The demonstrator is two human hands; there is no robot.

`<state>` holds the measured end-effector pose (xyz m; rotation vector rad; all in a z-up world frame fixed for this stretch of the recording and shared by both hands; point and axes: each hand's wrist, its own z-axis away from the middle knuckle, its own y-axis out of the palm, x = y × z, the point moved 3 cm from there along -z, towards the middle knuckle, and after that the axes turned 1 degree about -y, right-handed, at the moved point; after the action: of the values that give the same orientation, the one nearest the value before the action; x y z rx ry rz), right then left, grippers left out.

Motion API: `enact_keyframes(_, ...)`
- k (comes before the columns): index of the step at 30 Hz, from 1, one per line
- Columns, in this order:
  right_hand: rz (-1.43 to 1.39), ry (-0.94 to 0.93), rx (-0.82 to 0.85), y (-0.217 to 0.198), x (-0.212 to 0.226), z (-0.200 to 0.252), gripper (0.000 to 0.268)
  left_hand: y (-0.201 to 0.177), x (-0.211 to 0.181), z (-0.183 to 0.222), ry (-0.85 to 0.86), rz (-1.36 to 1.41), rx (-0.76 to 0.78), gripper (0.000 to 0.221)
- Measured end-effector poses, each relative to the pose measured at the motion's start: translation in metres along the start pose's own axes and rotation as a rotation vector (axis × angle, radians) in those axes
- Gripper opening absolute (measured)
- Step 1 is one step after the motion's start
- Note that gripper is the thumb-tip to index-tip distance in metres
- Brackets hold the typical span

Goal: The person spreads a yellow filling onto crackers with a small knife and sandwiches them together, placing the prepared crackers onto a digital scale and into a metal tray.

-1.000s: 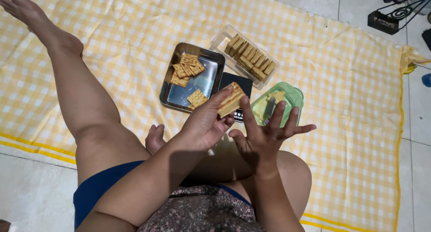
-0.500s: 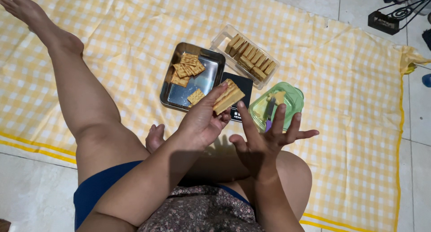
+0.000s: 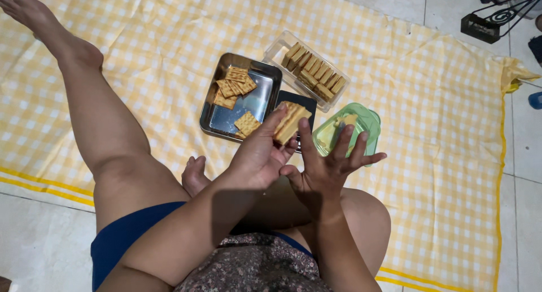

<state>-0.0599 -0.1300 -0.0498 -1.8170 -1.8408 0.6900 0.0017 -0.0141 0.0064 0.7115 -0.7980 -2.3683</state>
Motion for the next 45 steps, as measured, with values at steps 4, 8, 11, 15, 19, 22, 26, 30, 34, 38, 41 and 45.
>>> enact_keyframes(4,0.037,-0.028,-0.027,-0.009,0.005,-0.004,0.073,-0.007,-0.005,-0.015,0.054,0.009,0.018,0.053)
enact_keyframes(8,-0.019,0.022,-0.097,-0.007,-0.003,0.000,0.070,-0.012,-0.010,-0.017,0.086,0.006,0.010,0.050)
enact_keyframes(11,-0.559,0.277,-0.038,0.000,-0.020,-0.003,0.057,-0.018,-0.007,-0.021,0.102,-0.109,0.061,0.051)
enact_keyframes(15,-1.276,0.590,0.019,0.004,-0.019,-0.006,0.073,-0.034,0.007,-0.044,0.138,-0.247,0.121,0.046)
enact_keyframes(19,-1.479,0.651,-0.018,0.004,-0.025,-0.006,0.087,-0.044,0.007,-0.055,0.394,-0.358,0.421,0.043)
enact_keyframes(22,-1.468,0.572,-0.011,-0.004,-0.028,-0.008,0.089,-0.043,-0.003,-0.048,0.598,-0.545,0.538,0.046)
enact_keyframes(26,-1.399,0.419,0.033,-0.012,-0.031,-0.012,0.096,-0.041,-0.009,-0.039,0.723,-0.669,0.581,0.040)
enact_keyframes(30,-1.382,0.406,0.006,-0.015,-0.034,-0.011,0.093,-0.039,-0.013,-0.037,0.782,-0.698,0.611,0.035)
enact_keyframes(34,-1.281,0.376,0.036,-0.018,-0.036,-0.008,0.091,-0.038,-0.011,-0.032,0.812,-0.712,0.618,0.033)
enact_keyframes(38,-1.278,0.363,0.026,-0.023,-0.031,-0.014,0.095,-0.037,-0.014,-0.029,0.844,-0.728,0.612,0.033)
enact_keyframes(41,-1.327,0.371,0.004,-0.020,-0.033,-0.010,0.110,-0.033,-0.018,-0.022,0.844,-0.741,0.626,0.032)
enact_keyframes(45,-1.270,0.360,0.000,-0.023,-0.034,-0.011,0.103,-0.038,-0.015,-0.027,0.839,-0.745,0.639,0.032)
